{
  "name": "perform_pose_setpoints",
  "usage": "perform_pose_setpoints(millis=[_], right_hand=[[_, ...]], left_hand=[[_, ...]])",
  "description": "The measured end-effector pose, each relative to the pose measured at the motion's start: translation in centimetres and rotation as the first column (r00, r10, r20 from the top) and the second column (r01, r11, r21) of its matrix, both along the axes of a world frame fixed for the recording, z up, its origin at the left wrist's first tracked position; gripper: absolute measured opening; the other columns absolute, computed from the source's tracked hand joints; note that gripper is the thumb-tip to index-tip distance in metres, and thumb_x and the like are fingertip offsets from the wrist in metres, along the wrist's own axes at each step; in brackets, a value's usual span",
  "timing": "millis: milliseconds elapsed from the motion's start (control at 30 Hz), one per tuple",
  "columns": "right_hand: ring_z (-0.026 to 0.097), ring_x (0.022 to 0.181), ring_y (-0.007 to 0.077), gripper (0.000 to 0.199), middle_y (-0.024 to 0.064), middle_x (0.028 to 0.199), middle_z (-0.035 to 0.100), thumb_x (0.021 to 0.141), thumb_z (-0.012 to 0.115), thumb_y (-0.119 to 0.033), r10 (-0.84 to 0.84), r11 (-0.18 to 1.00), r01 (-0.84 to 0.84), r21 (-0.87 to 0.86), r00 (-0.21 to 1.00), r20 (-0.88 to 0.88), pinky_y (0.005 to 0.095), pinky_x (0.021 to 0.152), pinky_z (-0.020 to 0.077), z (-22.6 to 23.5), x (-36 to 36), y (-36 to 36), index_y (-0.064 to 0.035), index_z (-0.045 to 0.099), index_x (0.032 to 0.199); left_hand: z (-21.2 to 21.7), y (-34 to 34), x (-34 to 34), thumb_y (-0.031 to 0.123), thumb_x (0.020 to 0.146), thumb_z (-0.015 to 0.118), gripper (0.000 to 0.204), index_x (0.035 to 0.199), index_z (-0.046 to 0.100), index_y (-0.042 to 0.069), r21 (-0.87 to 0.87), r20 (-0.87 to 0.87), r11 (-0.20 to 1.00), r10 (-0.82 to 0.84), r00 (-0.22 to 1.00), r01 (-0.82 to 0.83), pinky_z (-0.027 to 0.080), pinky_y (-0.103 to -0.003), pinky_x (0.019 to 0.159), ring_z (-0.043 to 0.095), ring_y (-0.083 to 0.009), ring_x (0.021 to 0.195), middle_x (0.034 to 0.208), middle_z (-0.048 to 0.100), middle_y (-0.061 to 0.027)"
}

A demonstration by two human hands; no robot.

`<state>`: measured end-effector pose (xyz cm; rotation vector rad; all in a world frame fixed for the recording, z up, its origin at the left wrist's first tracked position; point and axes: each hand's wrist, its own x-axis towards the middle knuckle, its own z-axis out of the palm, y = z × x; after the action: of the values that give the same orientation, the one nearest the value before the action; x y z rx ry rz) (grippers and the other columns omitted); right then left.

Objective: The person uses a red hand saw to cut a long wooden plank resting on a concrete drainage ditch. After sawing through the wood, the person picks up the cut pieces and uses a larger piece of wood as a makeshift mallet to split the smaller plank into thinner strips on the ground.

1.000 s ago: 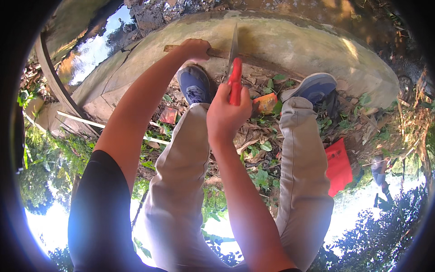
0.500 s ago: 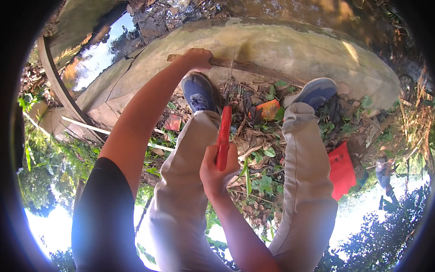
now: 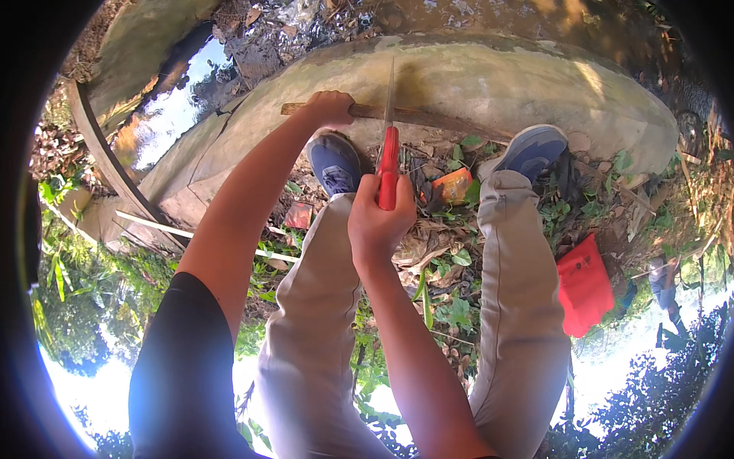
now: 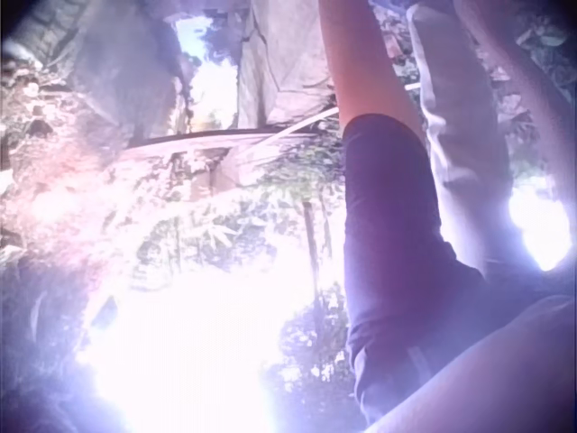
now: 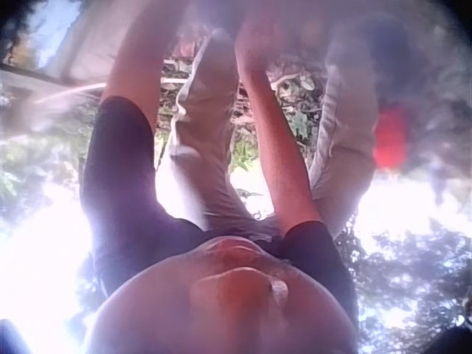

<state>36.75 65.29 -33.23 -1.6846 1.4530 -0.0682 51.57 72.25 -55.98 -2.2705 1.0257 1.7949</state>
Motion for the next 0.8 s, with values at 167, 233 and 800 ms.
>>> perform_pose_setpoints(millis=[167,233,800], right_hand=[[0.043,0.048,0.0062,0.014,0.0007,0.055,0.045,0.087,0.062,-0.002,-0.001,0.999,0.0,0.04,1.0,0.021,0.0261,0.046,0.0338,5.2,-2.7,2.3,-0.0034,0.053,0.075],[0.043,0.049,0.0058,0.014,0.0005,0.055,0.046,0.086,0.062,-0.001,-0.01,0.997,0.01,0.071,1.0,-0.003,0.0257,0.047,0.0351,3.6,-1.8,1.7,-0.0033,0.053,0.076],[0.046,0.055,0.0042,0.011,-0.0011,0.064,0.047,0.081,0.063,0.007,0.035,0.991,-0.029,0.127,0.998,-0.046,0.0236,0.053,0.0388,6.1,-2.7,0.7,-0.002,0.057,0.08]], left_hand=[[0.7,0.0,0.3,0.026,0.082,0.057,0.035,0.111,0.071,0.012,-0.025,0.008,1.0,0.015,1.0,-0.015,0.052,-0.044,0.096,0.066,-0.0343,0.111,0.115,0.07,-0.0182],[0.0,0.2,0.3,0.026,0.082,0.057,0.036,0.113,0.071,0.012,0.001,0.024,1.0,0.02,1.0,-0.02,0.051,-0.044,0.097,0.066,-0.0338,0.113,0.117,0.07,-0.0179],[1.3,-0.2,0.5,0.025,0.079,0.063,0.036,0.113,0.072,0.019,0.007,0.044,1.0,0.027,0.999,-0.027,0.054,-0.043,0.094,0.067,-0.0318,0.11,0.116,0.07,-0.0138]])
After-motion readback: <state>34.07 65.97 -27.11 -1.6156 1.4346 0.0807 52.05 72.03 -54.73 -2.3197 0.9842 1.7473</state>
